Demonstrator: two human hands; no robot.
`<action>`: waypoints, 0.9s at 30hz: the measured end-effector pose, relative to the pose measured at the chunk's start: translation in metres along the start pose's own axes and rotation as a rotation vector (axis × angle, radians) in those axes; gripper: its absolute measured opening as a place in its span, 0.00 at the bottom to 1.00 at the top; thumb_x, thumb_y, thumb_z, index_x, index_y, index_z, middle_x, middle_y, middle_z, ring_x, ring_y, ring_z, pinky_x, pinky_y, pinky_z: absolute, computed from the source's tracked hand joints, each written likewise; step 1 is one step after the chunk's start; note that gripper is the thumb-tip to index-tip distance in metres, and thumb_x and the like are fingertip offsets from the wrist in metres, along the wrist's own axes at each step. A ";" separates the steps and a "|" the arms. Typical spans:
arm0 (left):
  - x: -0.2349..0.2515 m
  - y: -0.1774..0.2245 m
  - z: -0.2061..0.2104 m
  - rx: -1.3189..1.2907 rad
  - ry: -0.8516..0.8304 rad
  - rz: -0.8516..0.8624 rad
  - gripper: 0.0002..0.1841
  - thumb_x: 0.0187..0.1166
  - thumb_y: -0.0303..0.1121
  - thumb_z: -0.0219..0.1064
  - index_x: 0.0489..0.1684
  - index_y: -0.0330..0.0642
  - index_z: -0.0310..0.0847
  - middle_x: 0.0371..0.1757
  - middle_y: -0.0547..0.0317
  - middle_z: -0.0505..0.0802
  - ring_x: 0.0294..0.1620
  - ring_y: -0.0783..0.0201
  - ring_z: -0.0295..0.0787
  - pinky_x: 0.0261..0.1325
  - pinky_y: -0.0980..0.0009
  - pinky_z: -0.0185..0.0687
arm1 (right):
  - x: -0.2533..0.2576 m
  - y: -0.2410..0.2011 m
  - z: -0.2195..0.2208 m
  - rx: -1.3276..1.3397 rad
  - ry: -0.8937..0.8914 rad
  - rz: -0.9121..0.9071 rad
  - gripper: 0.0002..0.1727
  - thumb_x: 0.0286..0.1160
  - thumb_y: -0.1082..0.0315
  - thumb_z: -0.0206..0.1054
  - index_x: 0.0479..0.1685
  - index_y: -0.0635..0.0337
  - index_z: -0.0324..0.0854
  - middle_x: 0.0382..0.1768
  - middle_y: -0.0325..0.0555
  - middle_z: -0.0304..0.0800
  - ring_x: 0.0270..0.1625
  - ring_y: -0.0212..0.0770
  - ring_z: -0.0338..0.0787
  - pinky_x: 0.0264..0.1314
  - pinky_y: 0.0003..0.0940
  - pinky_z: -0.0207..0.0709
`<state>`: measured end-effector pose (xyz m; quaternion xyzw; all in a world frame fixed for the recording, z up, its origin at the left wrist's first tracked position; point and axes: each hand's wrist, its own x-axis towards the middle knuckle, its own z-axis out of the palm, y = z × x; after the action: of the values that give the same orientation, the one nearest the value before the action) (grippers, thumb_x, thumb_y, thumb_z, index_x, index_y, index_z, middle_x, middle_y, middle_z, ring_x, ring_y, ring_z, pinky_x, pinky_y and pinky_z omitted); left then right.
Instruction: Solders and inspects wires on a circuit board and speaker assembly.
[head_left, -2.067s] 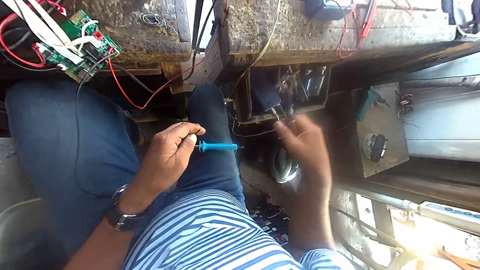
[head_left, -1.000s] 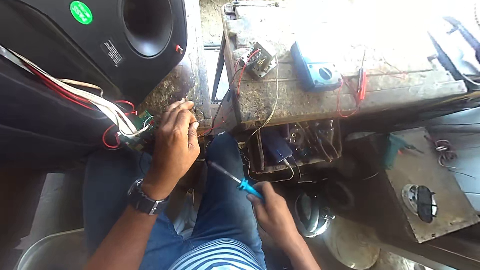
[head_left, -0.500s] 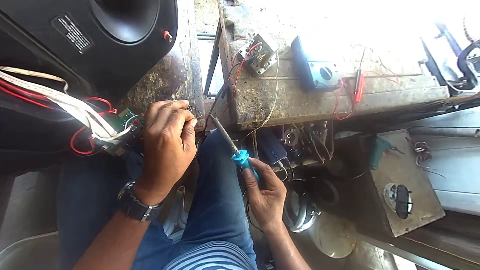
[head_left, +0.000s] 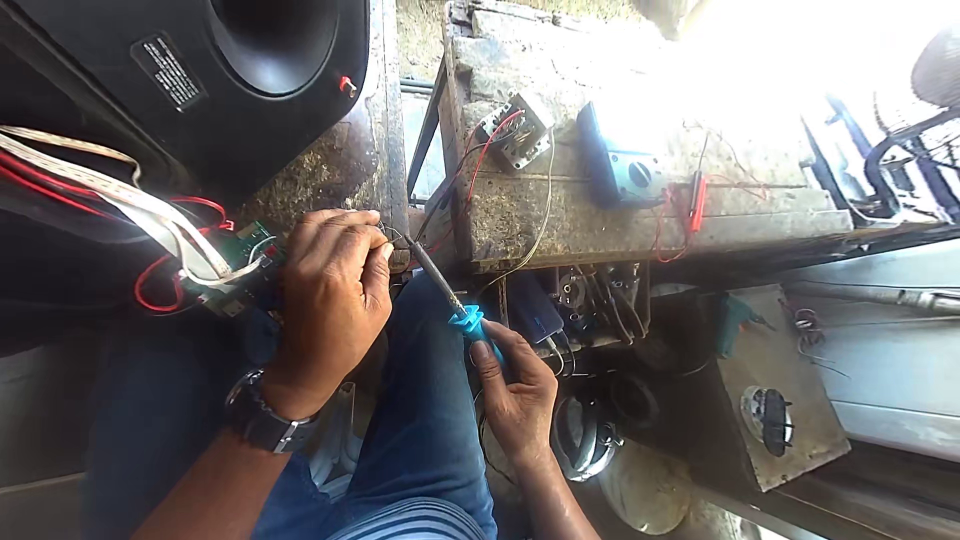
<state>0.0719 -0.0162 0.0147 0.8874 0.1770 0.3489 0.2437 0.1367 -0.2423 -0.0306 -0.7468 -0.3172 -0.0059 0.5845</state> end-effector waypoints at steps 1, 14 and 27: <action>0.000 0.000 0.000 0.000 0.001 -0.001 0.12 0.86 0.33 0.61 0.46 0.36 0.90 0.65 0.49 0.91 0.76 0.51 0.80 0.79 0.56 0.72 | 0.000 0.000 0.000 0.002 -0.002 0.004 0.15 0.77 0.73 0.69 0.57 0.73 0.88 0.48 0.51 0.94 0.46 0.33 0.93 0.51 0.26 0.90; 0.000 0.000 -0.001 -0.011 -0.006 -0.003 0.12 0.86 0.32 0.60 0.47 0.35 0.89 0.66 0.49 0.91 0.76 0.51 0.80 0.79 0.56 0.73 | 0.001 0.001 0.002 -0.012 -0.020 0.007 0.14 0.78 0.72 0.69 0.57 0.72 0.89 0.48 0.51 0.95 0.47 0.35 0.94 0.53 0.28 0.90; 0.000 0.001 -0.001 -0.002 0.003 -0.007 0.12 0.86 0.32 0.60 0.46 0.36 0.89 0.66 0.49 0.91 0.76 0.51 0.80 0.78 0.56 0.73 | 0.002 -0.001 0.002 -0.018 -0.006 -0.001 0.14 0.77 0.73 0.70 0.56 0.72 0.89 0.48 0.51 0.95 0.47 0.35 0.93 0.54 0.27 0.90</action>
<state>0.0717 -0.0166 0.0158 0.8861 0.1803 0.3494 0.2454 0.1374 -0.2391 -0.0299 -0.7521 -0.3192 -0.0067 0.5766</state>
